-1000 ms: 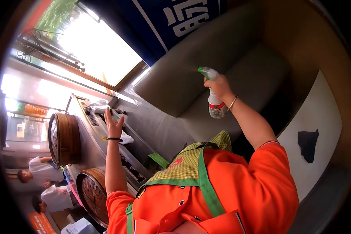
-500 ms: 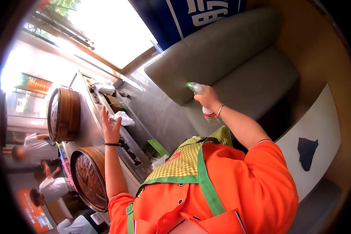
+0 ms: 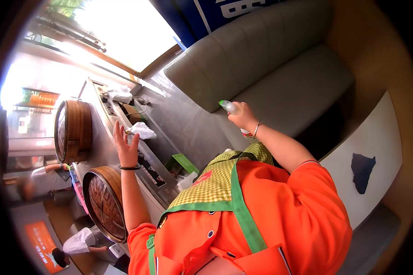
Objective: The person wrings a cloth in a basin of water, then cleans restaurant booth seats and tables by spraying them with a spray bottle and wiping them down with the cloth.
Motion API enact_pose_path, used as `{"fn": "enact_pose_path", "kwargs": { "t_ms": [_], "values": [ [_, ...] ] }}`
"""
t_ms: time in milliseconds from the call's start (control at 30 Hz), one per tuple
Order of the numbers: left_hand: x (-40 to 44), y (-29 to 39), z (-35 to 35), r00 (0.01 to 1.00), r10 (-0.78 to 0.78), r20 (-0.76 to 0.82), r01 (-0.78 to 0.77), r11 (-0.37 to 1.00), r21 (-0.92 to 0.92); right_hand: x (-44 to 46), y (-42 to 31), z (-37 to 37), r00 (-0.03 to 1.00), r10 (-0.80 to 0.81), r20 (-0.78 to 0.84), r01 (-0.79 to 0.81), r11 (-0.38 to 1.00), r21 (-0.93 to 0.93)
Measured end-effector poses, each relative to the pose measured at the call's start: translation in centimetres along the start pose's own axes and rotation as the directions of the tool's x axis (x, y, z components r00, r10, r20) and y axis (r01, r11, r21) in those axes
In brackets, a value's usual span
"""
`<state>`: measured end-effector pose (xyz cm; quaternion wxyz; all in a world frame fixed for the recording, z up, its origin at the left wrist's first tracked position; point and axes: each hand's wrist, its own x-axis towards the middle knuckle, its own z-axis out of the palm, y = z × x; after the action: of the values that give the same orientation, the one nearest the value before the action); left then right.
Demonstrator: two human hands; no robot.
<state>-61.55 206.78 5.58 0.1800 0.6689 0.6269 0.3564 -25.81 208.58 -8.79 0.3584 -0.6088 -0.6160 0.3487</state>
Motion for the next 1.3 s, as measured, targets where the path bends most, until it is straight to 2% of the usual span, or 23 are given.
{"fn": "enact_pose_path", "kwargs": {
  "t_ms": [100,167,200,267,300,367,400,600,733,800,833,867,933,1000,1067,1100,1133,1200,1233,1300],
  "values": [
    [-0.3,0.6,-0.2,1.0,-0.025,0.0,0.025,1.0,-0.013,-0.5,2.8,0.4,0.998,-0.001,-0.062,-0.003,0.998,-0.064],
    [-0.3,0.6,-0.6,1.0,-0.023,0.0,0.023,1.0,-0.016,-0.4,4.5,0.0,0.988,0.112,-0.106,-0.114,0.994,-0.008],
    [-0.2,0.6,-0.7,1.0,-0.019,0.002,0.019,1.0,-0.018,-0.2,4.6,-0.5,0.987,0.113,-0.111,-0.115,0.993,-0.008],
    [-0.2,1.0,-1.1,1.0,-0.026,-0.009,0.026,1.0,-0.002,-0.3,4.6,-1.5,0.988,0.144,-0.047,-0.126,0.954,0.271],
    [-0.1,1.2,-1.1,0.999,-0.026,-0.022,0.026,1.0,0.006,-0.1,4.8,-2.0,0.987,0.149,-0.056,-0.128,0.954,0.271],
    [0.1,1.5,-1.0,1.0,-0.023,-0.016,0.023,1.0,-0.003,0.6,5.1,-2.9,0.966,0.101,-0.237,-0.065,0.986,0.154],
    [0.2,1.6,-1.0,1.0,-0.027,-0.015,0.027,1.0,-0.004,0.7,4.8,-3.4,0.963,0.108,-0.247,-0.071,0.985,0.157],
    [1.0,1.8,-0.3,1.0,-0.009,0.013,0.009,1.0,0.01,1.8,4.3,-5.7,0.922,0.205,-0.328,-0.023,0.875,0.483],
    [1.5,2.0,0.3,0.999,-0.008,0.037,0.008,1.0,0.026,1.0,5.6,-6.8,0.915,0.271,-0.299,-0.138,0.906,0.399],
    [1.7,2.1,0.7,0.998,-0.017,0.054,0.016,1.0,0.021,0.1,6.4,-6.4,0.895,0.368,-0.252,-0.255,0.885,0.39],
    [1.8,2.2,0.9,0.999,-0.008,0.053,0.007,1.0,0.02,-0.4,6.1,-6.6,0.895,0.408,-0.183,-0.336,0.883,0.327],
    [2.0,2.3,1.1,0.998,-0.005,0.059,0.003,1.0,0.023,-0.9,6.6,-6.3,0.892,0.413,-0.185,-0.339,0.88,0.333],
    [2.3,2.6,1.4,0.997,-0.011,0.076,0.01,1.0,0.02,-2.1,8.9,-4.6,0.941,0.312,-0.129,-0.256,0.909,0.328],
    [2.6,2.8,1.9,0.996,-0.008,0.09,0.006,1.0,0.025,-2.8,10.7,-3.5,0.941,0.283,-0.184,-0.228,0.935,0.27],
    [2.7,3.0,2.0,0.993,-0.004,0.114,0.0,0.999,0.035,-3.6,11.8,-2.9,0.881,0.444,-0.164,-0.396,0.881,0.261],
    [2.9,3.3,2.2,0.992,-0.004,0.122,-0.002,0.999,0.043,-3.5,12.5,-2.8,0.858,0.468,-0.212,-0.402,0.869,0.29],
    [3.0,3.5,2.3,0.992,-0.005,0.13,-0.002,0.999,0.053,-3.3,13.2,-2.9,0.853,0.473,-0.219,-0.404,0.866,0.295],
    [3.2,4.1,2.6,0.989,-0.005,0.149,-0.004,0.998,0.056,-2.8,14.0,-3.3,0.859,0.456,-0.23,-0.28,0.798,0.534],
    [3.3,4.2,2.7,0.988,0.002,0.154,-0.01,0.998,0.055,-2.3,13.4,-4.2,0.855,0.463,-0.235,-0.282,0.794,0.539],
    [3.4,4.1,2.9,0.987,0.006,0.163,-0.013,0.999,0.043,-1.0,12.3,-6.3,0.822,0.459,-0.337,-0.174,0.766,0.619]
  ]
}}
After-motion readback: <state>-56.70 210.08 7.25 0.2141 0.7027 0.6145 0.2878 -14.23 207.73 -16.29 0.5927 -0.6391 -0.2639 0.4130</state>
